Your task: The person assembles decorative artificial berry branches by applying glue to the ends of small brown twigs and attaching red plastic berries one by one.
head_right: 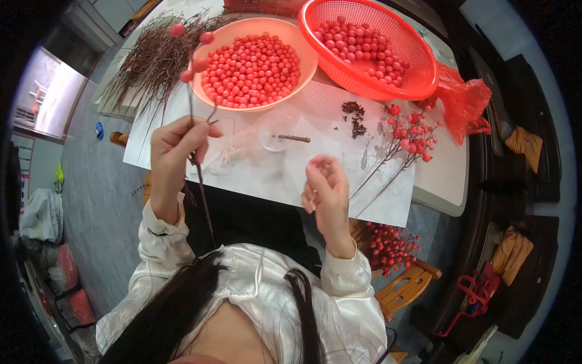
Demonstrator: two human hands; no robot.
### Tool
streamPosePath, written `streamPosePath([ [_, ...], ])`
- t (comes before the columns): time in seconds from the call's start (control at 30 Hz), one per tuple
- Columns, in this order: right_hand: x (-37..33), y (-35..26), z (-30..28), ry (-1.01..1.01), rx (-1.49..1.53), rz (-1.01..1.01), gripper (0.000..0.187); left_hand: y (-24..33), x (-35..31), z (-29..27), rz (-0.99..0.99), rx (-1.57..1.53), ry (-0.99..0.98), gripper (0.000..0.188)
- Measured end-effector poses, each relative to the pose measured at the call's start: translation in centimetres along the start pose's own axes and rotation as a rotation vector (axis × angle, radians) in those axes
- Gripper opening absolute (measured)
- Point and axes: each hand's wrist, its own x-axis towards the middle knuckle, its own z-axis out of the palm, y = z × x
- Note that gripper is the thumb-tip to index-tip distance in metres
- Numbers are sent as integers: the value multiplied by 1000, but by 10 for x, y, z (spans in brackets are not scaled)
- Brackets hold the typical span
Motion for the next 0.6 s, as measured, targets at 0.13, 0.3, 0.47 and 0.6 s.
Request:
streamPosePath([
  [0.13, 21, -6, 6, 165, -617, -337, 28, -14, 7, 17, -23, -16, -118, 21],
  [0.3, 47, 0, 16, 116, -1017, -667, 22, -31, 12, 24, -7, 54, -123, 22],
  [0.47, 45, 2, 19, 112, -1089, -768, 13, -43, 17, 29, -6, 114, -122, 22],
  [0.6, 28, -8, 15, 129, -936, -717, 22, -52, 19, 37, 3, 135, -109, 22],
])
